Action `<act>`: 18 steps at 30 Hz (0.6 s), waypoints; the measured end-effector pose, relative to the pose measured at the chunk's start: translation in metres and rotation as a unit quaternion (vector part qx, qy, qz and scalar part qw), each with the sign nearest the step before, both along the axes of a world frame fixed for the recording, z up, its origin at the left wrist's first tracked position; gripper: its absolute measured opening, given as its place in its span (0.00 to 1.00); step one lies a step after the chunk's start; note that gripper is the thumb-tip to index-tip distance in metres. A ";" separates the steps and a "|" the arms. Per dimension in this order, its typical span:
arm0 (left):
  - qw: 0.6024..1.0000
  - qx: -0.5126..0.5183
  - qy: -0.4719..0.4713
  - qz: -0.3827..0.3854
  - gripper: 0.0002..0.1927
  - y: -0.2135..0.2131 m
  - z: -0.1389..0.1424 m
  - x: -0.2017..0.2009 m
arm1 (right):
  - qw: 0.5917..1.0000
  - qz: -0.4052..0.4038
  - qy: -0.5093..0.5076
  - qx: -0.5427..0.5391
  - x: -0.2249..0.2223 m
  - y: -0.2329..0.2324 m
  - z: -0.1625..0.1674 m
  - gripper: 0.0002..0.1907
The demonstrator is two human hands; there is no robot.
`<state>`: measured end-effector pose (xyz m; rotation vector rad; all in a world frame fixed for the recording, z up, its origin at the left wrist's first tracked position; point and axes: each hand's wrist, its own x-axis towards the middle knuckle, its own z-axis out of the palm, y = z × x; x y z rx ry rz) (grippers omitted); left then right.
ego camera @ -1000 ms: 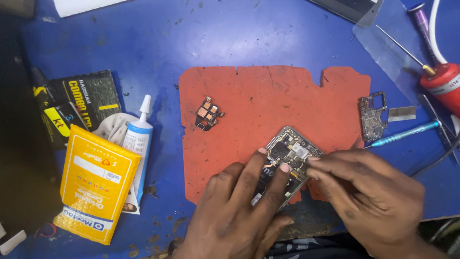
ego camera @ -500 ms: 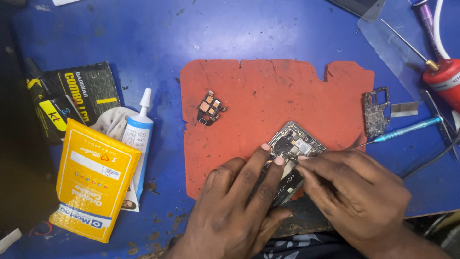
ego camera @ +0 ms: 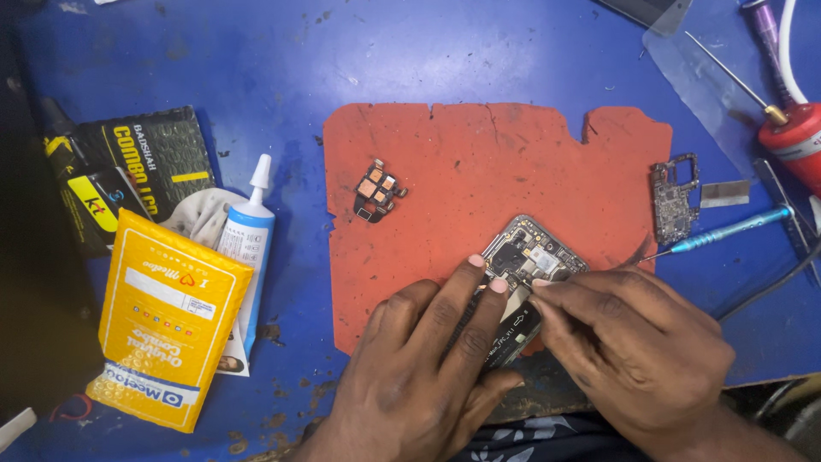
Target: The person uses tweezers to remove and reposition small components inside a disassembled smartphone. They carefully lift a camera module, place it aside, then return it to its original position and press it down to secure it.
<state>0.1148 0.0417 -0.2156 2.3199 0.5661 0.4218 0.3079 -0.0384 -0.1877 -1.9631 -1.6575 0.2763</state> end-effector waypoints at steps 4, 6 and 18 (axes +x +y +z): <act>1.000 0.003 -0.004 0.002 0.34 0.000 -0.001 0.000 | 1.000 0.004 -0.008 0.017 -0.002 0.001 -0.001 0.09; 1.000 0.003 -0.006 0.002 0.33 -0.001 -0.001 0.001 | 0.999 0.015 -0.021 0.025 -0.003 0.002 -0.001 0.09; 1.000 0.012 -0.007 0.005 0.33 0.000 -0.001 0.000 | 1.000 0.012 -0.002 0.025 -0.001 0.000 -0.004 0.09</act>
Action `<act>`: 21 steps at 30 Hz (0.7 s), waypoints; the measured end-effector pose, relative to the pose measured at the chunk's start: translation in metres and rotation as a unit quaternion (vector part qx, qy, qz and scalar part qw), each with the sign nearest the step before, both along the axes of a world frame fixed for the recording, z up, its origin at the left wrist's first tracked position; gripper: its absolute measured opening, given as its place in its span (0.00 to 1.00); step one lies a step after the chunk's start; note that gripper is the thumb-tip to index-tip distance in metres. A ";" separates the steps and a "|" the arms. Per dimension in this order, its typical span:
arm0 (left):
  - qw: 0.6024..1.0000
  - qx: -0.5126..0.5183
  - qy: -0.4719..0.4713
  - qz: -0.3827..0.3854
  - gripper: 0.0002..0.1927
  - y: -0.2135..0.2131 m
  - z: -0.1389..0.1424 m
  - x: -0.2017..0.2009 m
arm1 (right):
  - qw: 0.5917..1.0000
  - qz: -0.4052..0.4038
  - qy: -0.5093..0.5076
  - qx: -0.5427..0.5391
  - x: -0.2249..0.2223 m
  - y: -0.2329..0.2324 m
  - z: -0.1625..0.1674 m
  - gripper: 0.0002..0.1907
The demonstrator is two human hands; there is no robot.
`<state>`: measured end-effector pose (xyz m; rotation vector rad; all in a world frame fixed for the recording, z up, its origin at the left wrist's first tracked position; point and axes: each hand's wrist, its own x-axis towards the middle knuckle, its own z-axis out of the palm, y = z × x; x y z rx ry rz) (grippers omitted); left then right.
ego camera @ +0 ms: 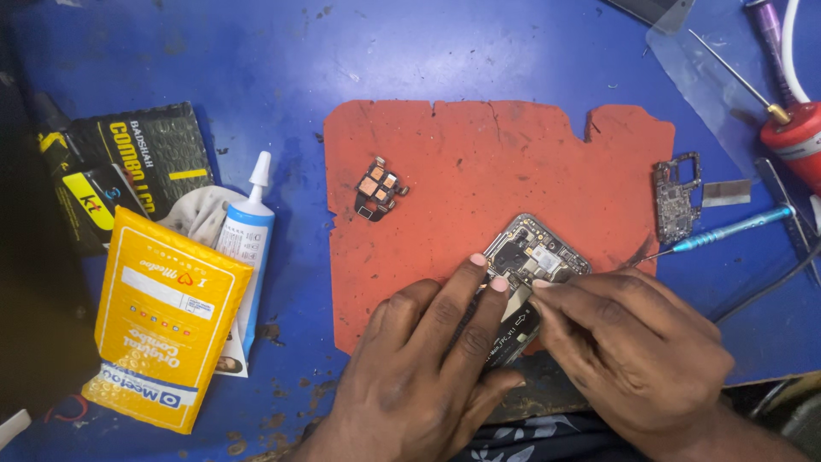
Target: The person uses tweezers to remove and reposition small components inside a disassembled smartphone. They carefully lift a camera module, place it aside, then return it to its original position and press it down to secure it.
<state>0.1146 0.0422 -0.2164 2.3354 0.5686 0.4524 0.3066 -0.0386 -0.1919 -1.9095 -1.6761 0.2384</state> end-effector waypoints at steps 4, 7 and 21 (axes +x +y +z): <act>1.000 0.000 0.000 -0.002 0.33 0.000 0.000 0.000 | 1.000 -0.008 -0.004 -0.001 0.000 -0.001 -0.001 0.09; 1.000 0.002 0.002 -0.001 0.33 0.000 0.000 0.000 | 1.000 -0.003 -0.004 -0.004 0.000 -0.002 -0.002 0.09; 1.000 -0.010 0.002 -0.006 0.34 -0.001 0.000 0.000 | 1.000 -0.001 -0.028 0.006 -0.003 0.001 -0.001 0.09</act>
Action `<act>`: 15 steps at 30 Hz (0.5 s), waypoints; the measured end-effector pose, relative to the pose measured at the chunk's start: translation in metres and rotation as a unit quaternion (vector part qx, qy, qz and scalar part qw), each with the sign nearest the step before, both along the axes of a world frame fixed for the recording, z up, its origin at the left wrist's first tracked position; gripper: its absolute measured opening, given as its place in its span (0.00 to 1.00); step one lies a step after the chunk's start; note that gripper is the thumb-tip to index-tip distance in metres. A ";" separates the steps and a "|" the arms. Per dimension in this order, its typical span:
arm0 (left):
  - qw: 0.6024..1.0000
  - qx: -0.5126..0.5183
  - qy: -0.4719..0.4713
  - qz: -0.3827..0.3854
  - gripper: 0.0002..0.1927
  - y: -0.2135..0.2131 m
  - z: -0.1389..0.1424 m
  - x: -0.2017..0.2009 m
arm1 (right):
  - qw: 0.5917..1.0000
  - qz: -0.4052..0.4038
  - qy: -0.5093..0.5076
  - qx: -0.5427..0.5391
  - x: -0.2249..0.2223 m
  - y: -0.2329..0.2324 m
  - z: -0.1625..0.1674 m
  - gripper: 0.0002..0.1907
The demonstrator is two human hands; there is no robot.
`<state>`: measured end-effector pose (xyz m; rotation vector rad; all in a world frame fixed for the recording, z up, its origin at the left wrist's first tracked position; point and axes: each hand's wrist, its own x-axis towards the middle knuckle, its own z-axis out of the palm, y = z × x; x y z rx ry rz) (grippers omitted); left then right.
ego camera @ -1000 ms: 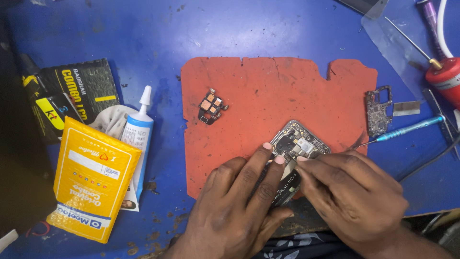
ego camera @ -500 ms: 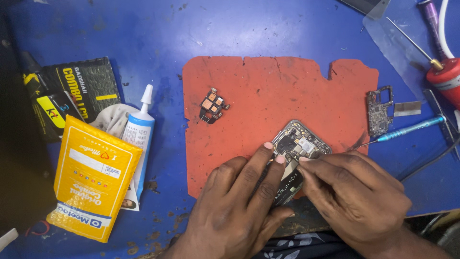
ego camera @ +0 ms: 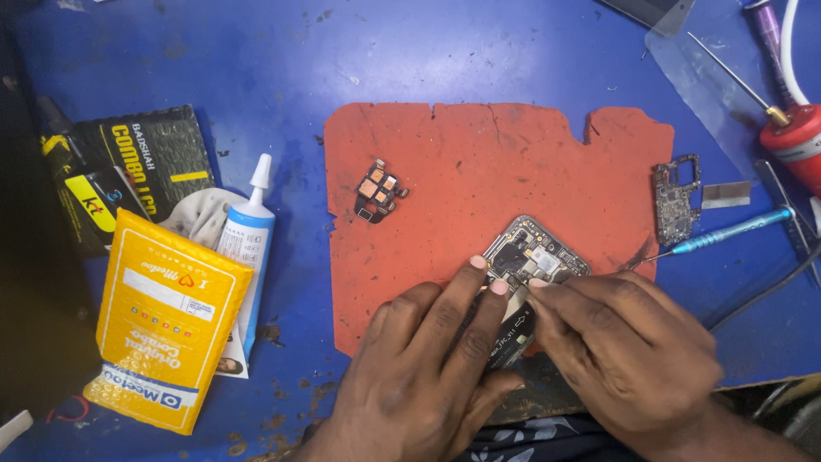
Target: The person uses tweezers to remove and reposition small components inside a disassembled smartphone. They carefully lift a camera module, place it aside, then return it to its original position and press it down to secure it.
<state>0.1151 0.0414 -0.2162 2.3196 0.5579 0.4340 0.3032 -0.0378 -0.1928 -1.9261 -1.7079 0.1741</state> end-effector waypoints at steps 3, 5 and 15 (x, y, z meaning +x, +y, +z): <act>1.000 -0.004 -0.001 -0.001 0.34 0.001 0.000 0.000 | 1.000 0.002 -0.005 0.001 0.000 -0.001 -0.002 0.09; 1.000 -0.005 -0.003 0.001 0.34 0.001 0.001 0.001 | 1.000 0.002 -0.011 0.004 0.000 -0.001 -0.003 0.09; 1.000 0.010 -0.003 -0.003 0.34 0.001 0.002 -0.001 | 0.983 -0.059 0.139 -0.106 0.005 -0.003 0.004 0.08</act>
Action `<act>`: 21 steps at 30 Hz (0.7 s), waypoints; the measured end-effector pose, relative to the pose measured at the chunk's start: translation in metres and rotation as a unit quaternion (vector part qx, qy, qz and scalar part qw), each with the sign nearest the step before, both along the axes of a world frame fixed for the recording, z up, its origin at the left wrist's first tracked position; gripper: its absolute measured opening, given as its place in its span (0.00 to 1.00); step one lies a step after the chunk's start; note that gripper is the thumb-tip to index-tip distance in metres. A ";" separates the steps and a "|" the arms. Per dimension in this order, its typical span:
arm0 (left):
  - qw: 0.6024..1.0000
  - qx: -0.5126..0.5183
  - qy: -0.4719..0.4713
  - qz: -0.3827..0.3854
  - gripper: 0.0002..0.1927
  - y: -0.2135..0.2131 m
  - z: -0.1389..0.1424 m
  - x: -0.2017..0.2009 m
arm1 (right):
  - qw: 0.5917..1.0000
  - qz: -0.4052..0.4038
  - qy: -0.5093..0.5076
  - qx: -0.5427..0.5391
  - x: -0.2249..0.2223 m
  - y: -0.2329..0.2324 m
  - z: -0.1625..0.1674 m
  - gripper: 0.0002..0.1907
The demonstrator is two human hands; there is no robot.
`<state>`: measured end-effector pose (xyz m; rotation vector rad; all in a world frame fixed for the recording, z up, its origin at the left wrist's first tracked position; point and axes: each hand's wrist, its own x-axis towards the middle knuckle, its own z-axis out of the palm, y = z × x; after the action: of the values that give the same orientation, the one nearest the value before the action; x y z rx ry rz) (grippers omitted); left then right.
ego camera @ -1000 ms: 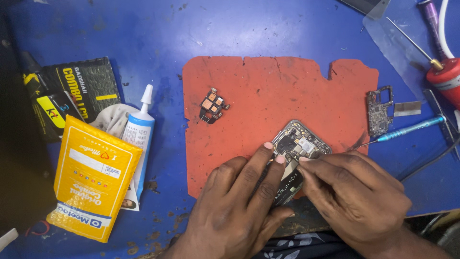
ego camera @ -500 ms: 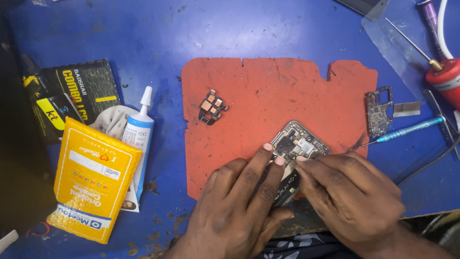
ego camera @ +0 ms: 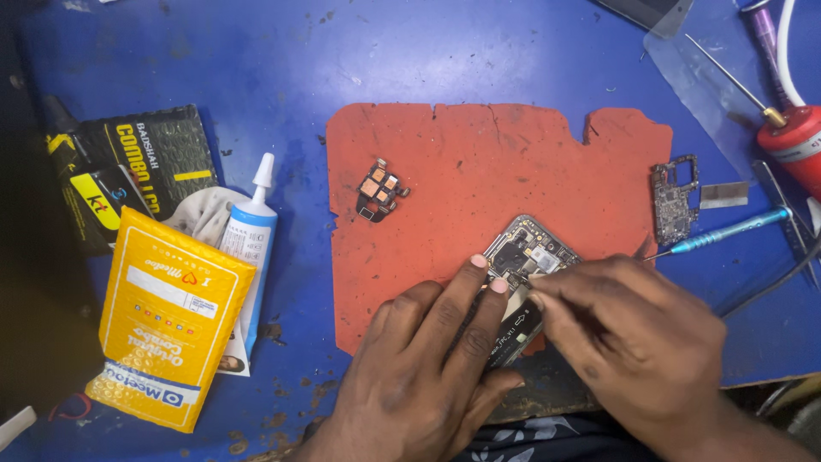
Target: The person uses tweezers to remove and reposition small components inside a disassembled smartphone. They carefully lift a camera module, place it aside, then return it to its original position and press it down to secure it.
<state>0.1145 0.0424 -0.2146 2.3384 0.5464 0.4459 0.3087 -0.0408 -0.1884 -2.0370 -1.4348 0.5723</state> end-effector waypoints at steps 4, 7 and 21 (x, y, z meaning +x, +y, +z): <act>1.000 0.007 0.000 0.001 0.35 0.000 -0.001 0.000 | 0.989 -0.038 0.133 -0.045 0.005 -0.001 0.002 0.08; 1.000 0.008 0.001 0.000 0.35 0.000 -0.001 -0.001 | 0.983 -0.054 0.143 -0.100 0.011 0.000 0.002 0.09; 1.000 0.007 0.003 0.004 0.36 -0.001 -0.001 0.000 | 0.981 -0.022 0.154 -0.118 0.025 0.002 -0.003 0.08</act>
<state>0.1148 0.0411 -0.2160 2.3525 0.5561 0.4489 0.3336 -0.0389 -0.1913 -2.0398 -1.1819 1.0323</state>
